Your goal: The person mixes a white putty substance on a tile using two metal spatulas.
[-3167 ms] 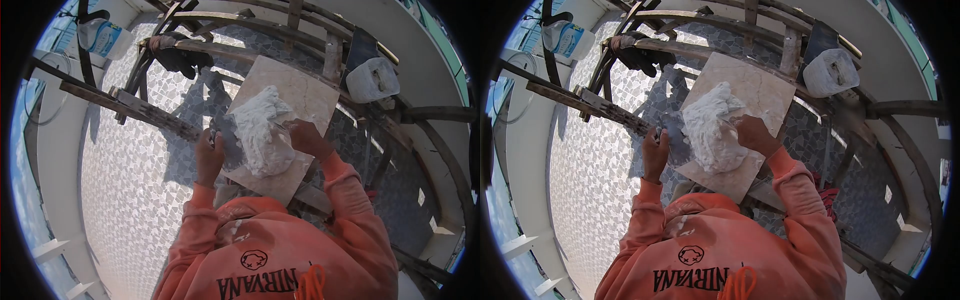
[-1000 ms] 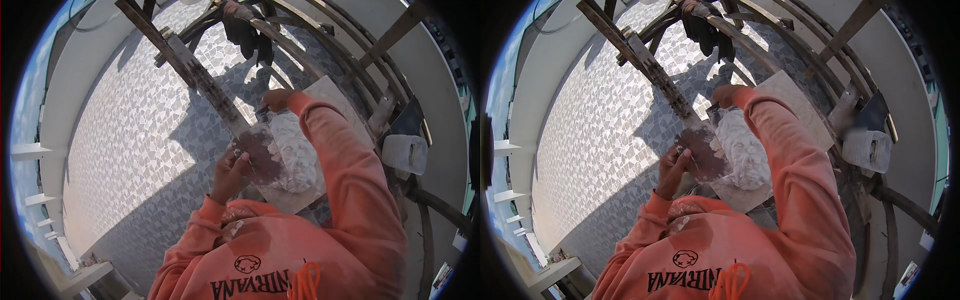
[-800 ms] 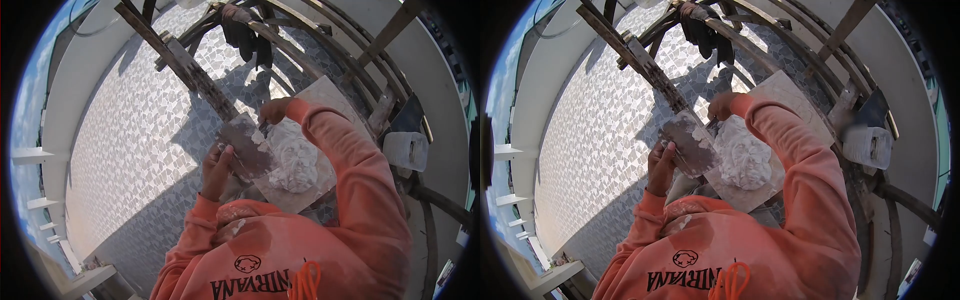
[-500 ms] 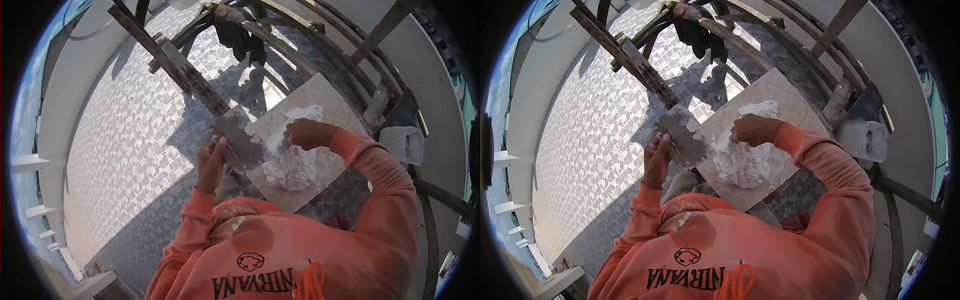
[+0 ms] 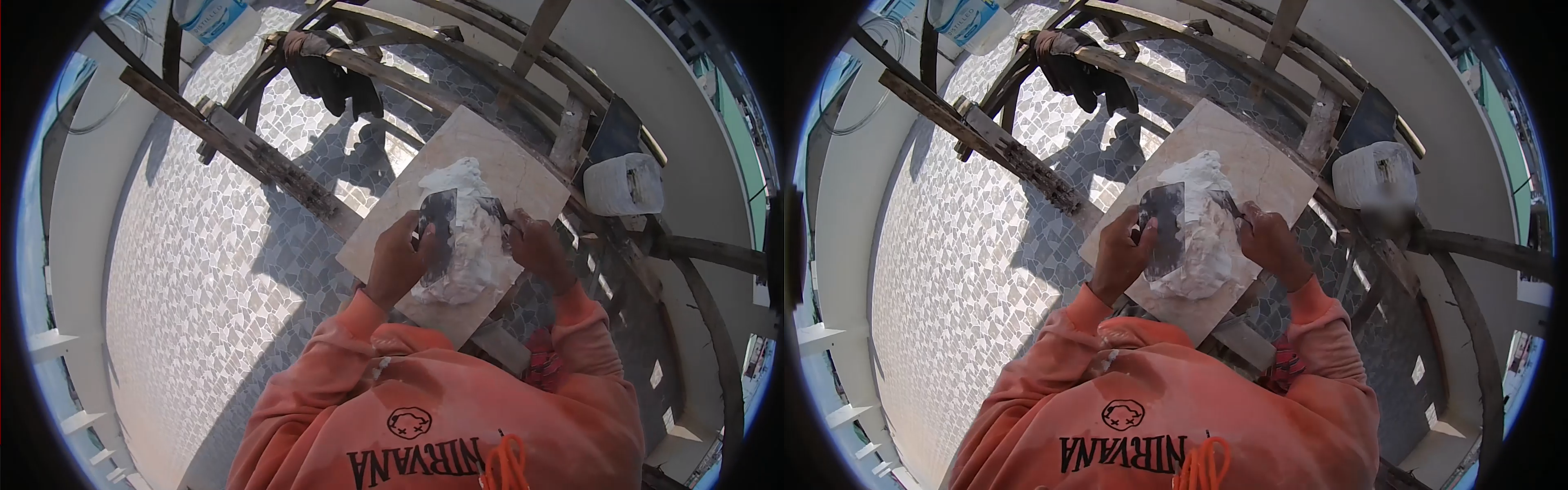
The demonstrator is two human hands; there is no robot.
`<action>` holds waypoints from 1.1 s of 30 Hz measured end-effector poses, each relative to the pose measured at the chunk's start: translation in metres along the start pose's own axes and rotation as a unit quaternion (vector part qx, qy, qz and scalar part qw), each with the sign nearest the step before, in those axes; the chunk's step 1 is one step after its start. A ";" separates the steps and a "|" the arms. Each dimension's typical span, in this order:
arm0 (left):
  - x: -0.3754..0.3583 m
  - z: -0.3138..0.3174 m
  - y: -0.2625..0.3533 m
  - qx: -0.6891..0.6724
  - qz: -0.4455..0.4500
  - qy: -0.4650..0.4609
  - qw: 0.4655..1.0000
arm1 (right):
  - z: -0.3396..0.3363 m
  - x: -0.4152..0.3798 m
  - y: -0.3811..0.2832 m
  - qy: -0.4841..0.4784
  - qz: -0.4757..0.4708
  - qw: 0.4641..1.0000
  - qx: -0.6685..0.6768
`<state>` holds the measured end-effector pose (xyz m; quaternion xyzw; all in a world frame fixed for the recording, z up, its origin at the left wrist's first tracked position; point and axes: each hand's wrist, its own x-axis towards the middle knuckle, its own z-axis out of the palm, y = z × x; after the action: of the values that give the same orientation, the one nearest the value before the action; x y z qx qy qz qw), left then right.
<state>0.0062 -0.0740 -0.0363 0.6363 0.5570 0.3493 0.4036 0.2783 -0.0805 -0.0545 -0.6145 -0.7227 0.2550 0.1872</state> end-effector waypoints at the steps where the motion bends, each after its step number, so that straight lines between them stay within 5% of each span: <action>1: 0.001 0.010 0.009 0.013 0.025 -0.013 1.000 | 0.001 -0.005 0.001 -0.004 0.051 0.999 0.008; 8: 0.002 0.078 0.033 0.020 0.105 -0.064 0.992 | 0.005 -0.027 -0.037 0.059 0.229 0.971 0.022; 13: 0.012 0.092 0.026 0.080 0.143 -0.095 0.982 | 0.017 -0.040 -0.037 0.123 0.212 0.966 0.085; 20: 0.035 0.066 0.012 0.103 0.140 -0.158 0.972 | 0.009 -0.078 -0.050 0.198 0.270 0.925 0.180; 25: 0.054 0.028 0.004 0.104 0.239 -0.249 0.933 | 0.007 -0.114 -0.054 0.241 0.320 0.892 0.211; 29: 0.078 0.001 0.000 0.093 0.343 -0.325 0.876 | 0.011 -0.126 -0.096 0.343 0.334 0.873 0.093; 33: 0.102 -0.007 -0.015 0.012 0.286 -0.320 0.903 | 0.024 -0.111 -0.154 0.396 0.331 0.850 -0.107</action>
<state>0.0076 0.0287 -0.0475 0.8507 0.1964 0.2198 0.4353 0.1614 -0.2108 0.0228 -0.8824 -0.3641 -0.0419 0.2950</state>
